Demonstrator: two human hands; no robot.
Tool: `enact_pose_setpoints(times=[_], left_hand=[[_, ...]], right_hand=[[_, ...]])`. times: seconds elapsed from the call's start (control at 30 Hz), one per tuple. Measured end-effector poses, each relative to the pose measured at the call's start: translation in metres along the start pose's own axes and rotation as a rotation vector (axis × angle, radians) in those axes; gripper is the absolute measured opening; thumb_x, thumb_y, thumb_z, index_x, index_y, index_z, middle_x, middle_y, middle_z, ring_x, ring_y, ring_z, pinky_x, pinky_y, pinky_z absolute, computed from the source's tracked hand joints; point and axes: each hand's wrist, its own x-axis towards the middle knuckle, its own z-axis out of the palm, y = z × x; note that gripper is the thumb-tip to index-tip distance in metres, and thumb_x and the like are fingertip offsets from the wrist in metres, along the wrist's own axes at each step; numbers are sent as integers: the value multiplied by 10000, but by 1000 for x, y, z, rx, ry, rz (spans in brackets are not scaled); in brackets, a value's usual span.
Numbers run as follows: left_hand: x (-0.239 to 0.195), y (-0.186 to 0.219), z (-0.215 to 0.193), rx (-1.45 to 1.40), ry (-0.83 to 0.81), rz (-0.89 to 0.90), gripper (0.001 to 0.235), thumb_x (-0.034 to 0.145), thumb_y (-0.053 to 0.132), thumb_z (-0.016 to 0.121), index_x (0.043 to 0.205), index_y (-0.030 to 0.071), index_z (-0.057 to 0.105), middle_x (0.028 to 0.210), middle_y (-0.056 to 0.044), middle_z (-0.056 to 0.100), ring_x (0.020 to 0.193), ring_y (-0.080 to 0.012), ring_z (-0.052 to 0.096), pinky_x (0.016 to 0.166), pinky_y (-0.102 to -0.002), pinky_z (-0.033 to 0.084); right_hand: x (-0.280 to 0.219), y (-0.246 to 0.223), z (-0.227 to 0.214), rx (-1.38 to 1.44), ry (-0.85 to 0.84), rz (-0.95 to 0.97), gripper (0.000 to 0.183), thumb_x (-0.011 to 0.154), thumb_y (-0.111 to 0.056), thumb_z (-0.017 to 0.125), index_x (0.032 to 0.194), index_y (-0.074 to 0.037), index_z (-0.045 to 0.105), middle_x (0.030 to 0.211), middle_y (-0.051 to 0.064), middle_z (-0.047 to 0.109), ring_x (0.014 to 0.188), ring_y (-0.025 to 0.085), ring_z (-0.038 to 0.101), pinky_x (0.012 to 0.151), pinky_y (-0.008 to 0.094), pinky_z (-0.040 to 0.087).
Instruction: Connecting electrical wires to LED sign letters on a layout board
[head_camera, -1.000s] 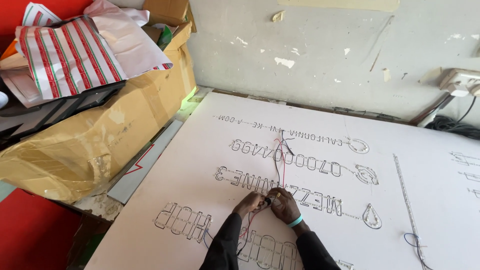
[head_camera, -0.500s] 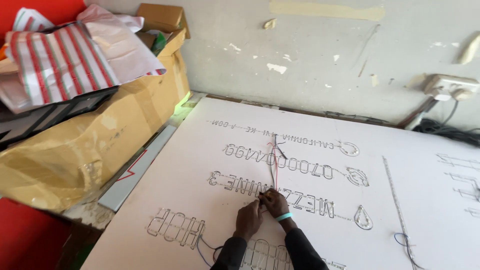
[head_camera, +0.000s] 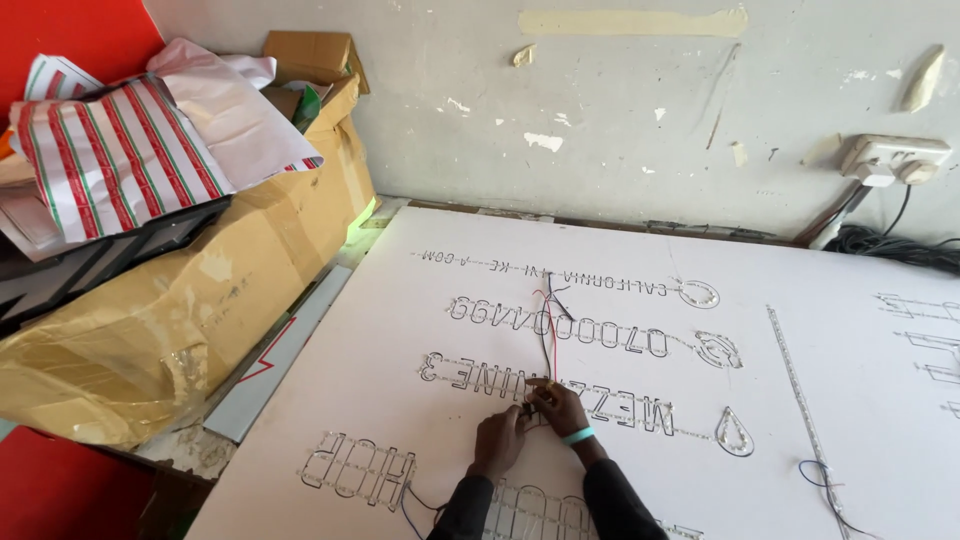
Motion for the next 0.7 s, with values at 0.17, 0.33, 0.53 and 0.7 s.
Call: enact_pose_setpoints(times=[0.17, 0.33, 0.53, 0.7], left_hand=[[29, 18, -48, -434, -446, -402, 469, 1100, 187, 421, 1409, 104, 764, 1003, -69, 612, 871, -264, 529, 737, -401, 391], [36, 35, -81, -896, -545, -719, 249, 1037, 123, 488, 1214, 101, 661, 706, 36, 390, 563, -90, 244, 544, -282, 167], [45, -14, -26, -881, -507, -619, 192, 1017, 101, 466, 845, 129, 546, 633, -4, 438, 489, -124, 312, 506, -339, 170], [50, -60, 31, -661, -392, -399, 308, 1053, 351, 605, 888, 161, 782, 908, -147, 691, 918, -297, 649, 867, -517, 489]], right_hand=[[-12, -12, -1, -103, -112, -413, 457, 780, -110, 649, 1223, -94, 762, 1083, 90, 780, 951, 271, 750, 823, 404, 625], [-6, 4, 5, -327, 4, -612, 400, 746, 20, 643, 1114, -70, 771, 1123, 134, 777, 973, 352, 784, 806, 464, 660], [-8, 8, 3, -284, -23, -553, 158, 900, -33, 828, 1032, -119, 848, 1179, 103, 783, 1033, 308, 819, 889, 438, 697], [-4, 18, -2, -247, -146, -418, 315, 833, -318, 939, 1135, -238, 903, 1268, 85, 793, 1104, 461, 809, 906, 586, 581]])
